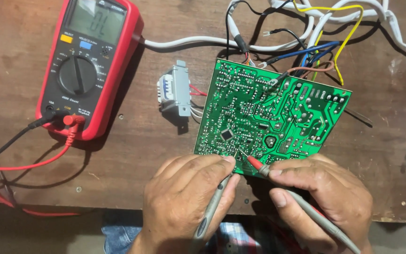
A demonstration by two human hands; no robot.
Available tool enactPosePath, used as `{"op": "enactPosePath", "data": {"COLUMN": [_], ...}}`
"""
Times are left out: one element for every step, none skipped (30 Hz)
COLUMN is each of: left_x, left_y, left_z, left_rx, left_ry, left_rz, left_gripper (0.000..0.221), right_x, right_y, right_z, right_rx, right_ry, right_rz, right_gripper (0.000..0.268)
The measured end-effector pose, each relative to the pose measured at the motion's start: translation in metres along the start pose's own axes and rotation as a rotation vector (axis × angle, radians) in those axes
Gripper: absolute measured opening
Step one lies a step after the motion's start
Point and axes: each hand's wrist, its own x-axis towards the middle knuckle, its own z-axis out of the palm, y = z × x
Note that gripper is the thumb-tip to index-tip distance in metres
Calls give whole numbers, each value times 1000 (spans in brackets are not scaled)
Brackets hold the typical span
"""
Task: Testing electrical components on a circuit board using a digital multimeter probes to check for continuity or voltage.
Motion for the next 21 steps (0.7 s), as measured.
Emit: {"op": "enactPosePath", "data": {"left_x": [0, 0, -1, -1, -1, -1, -1, 0, 0, -1, -1, -1, -1, -1, -1, -1, -1, -1, -2, -2, -2], "left_y": [0, -1, -1, 0, 0, 1, 1, 0, 0, 0, 0, 0, 0, 0, 0, 0, 0, -1, -1, 0, -1], "left_z": [0, 0, 0, 0, 0, 0, 0, 0, 1, 0, 0, 0, 0, 0, 0, 0, 1, 1, 1, 2, 2], "left_rx": [-1, 1, 5, 5, 5, 4, 5, 9, 12, 12, 11, 9, 9, 11, 14, 14, 23, 31, 32, 38, 45], "left_ry": [-1, -6, -9, -9, -8, -6, -6, -3, 0, 0, -1, -1, -1, -4, -7, -7, -8, -9, -9, -5, -1], "left_rz": [-2, -1, 1, -1, -7, -12, -13, -10, -6, -7, -1, 4, 5, 2, -1, 0, 0, -1, 0, -1, -1], "left_gripper": [17, 17, 17, 17, 18, 18, 18, 18, 17, 17, 18, 19, 19, 19, 20, 20, 21, 21, 21, 21, 21], "right_x": [0, -1, 0, 0, 0, 0, 0, 0, 0, 0, 0, 0, 1, 1, 1, 1, 1, 1, 2, 2, 3], "right_y": [0, 0, 0, -1, -1, -2, -2, -2, -2, -2, -2, -1, -1, -1, -1, -1, -1, -1, -2, -2, -3], "right_z": [0, 0, 0, 0, 0, 0, 0, 0, 0, 0, 0, 0, 0, 1, 1, 1, 0, 0, 0, 0, -1], "right_rx": [0, 0, 1, 1, -1, -2, -2, -5, -7, -7, -5, -4, -4, -4, -4, -4, -5, -7, -7, -7, -7], "right_ry": [-1, 0, 0, -1, -1, -2, -3, -1, 2, 1, -2, -5, -5, -2, 2, 2, -2, -6, -5, -10, -14], "right_rz": [2, 4, 5, 5, 3, 1, 1, 0, 0, 0, -3, -5, -6, -10, -14, -14, -13, -12, -12, -8, -6], "right_gripper": [19, 19, 18, 18, 18, 18, 18, 18, 17, 17, 18, 18, 18, 17, 16, 16, 16, 15, 15, 14, 14]}}
